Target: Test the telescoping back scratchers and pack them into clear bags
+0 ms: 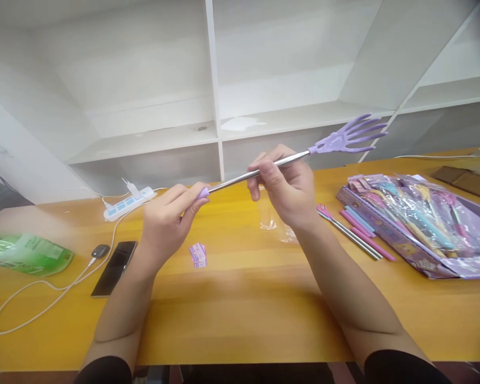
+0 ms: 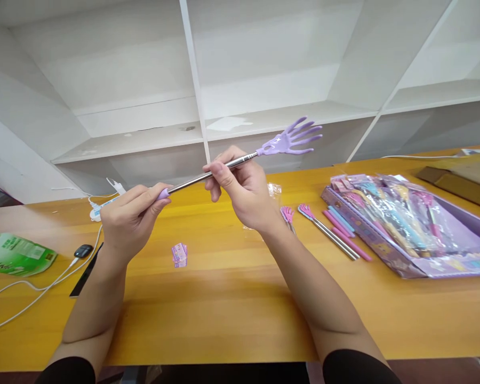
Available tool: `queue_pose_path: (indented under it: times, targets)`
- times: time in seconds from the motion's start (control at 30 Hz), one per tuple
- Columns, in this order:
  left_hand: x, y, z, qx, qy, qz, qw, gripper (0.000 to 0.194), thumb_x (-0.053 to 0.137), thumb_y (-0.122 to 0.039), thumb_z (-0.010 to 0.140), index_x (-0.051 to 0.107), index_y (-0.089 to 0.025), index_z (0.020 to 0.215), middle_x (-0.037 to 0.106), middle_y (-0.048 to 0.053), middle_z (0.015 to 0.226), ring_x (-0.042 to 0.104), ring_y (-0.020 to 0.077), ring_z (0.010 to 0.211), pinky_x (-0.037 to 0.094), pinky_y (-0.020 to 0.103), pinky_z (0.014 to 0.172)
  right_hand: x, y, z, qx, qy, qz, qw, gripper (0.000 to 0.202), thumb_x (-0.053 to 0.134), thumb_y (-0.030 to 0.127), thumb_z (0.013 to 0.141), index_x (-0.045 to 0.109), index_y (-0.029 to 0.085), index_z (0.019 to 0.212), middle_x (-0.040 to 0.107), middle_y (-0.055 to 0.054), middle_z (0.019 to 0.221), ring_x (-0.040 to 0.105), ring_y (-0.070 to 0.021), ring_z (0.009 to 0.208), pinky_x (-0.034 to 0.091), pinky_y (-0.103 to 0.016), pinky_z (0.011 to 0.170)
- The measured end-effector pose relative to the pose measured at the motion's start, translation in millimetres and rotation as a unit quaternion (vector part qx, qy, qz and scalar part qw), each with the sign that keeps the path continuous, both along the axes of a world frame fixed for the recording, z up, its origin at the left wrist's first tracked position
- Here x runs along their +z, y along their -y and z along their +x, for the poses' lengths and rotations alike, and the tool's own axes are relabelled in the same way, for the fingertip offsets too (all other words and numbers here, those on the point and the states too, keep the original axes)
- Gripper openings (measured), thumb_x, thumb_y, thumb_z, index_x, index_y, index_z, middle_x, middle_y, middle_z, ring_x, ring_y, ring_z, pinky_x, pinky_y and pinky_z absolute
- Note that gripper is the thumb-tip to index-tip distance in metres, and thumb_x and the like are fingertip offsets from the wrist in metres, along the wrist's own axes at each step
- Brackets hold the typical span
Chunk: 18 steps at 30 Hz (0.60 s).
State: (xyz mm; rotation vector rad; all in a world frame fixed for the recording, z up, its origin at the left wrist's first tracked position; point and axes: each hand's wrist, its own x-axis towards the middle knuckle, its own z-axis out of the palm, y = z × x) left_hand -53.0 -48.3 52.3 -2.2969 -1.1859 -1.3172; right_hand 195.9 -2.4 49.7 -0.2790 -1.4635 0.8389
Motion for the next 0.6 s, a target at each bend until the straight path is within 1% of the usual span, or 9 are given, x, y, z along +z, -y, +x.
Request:
queue_pose_path:
  times: [0.1,0.27,0.43,0.53,0.6]
  targets:
    - [-2.2,-3,0,-0.013,-0.018,0.025,0.999,0.022,0.066,-0.034,0.109,0.085,-0.03,0.119,0.071,0.003,0.081,0.056,0.0158,0.066,0.043,0.029,0.065,-0.4,1,0,-0.013,0.01,0.004,1.0,0.026,0.071,0.05,0.107,0.073,0.026,0.098,0.07,0.002,0.079,0.063,-0.01,0.06,0.057,-0.03,0.062]
    - [-2.5,-6,1,-0.036,-0.05,0.098,0.993,0.015,0.069,-0.024,0.107,0.081,-0.023,0.116,0.074,0.001,0.083,0.056,0.0114,0.065,0.043,0.025,0.063,0.6,1,4,-0.007,0.015,0.038,0.999,0.021,0.071,0.045,0.108,0.076,0.026,0.101,0.071,0.002,0.079,0.067,-0.0108,0.062,0.057,-0.029,0.059]
    - [0.2,-9,3,-0.03,-0.061,0.096,0.993,0.009,0.07,-0.024,0.107,0.079,-0.021,0.111,0.069,-0.001,0.076,0.055,0.0101,0.064,0.039,0.026,0.06,7.9,-5,17,-0.014,0.067,0.011,0.998,0.029,0.074,0.053,0.104,0.076,0.024,0.099,0.07,0.001,0.079,0.068,-0.0117,0.063,0.058,-0.03,0.062]
    - [0.0,-12,3,-0.027,-0.062,0.089,0.994,0.009,0.07,-0.025,0.108,0.078,-0.021,0.109,0.068,-0.002,0.075,0.053,0.01,0.064,0.038,0.026,0.06,11.4,-14,25,-0.001,0.031,-0.012,0.999,0.032,0.078,0.057,0.1,0.072,0.025,0.101,0.068,0.002,0.086,0.065,-0.0097,0.06,0.056,-0.03,0.059]
    - [-0.6,-15,1,-0.024,-0.059,0.088,0.994,0.009,0.07,-0.025,0.108,0.078,-0.021,0.109,0.067,-0.002,0.074,0.052,0.0101,0.064,0.038,0.026,0.06,12.1,-18,28,-0.001,-0.006,-0.033,0.999,0.038,0.082,0.06,0.095,0.067,0.028,0.109,0.067,0.003,0.092,0.063,-0.0097,0.057,0.054,-0.031,0.054]
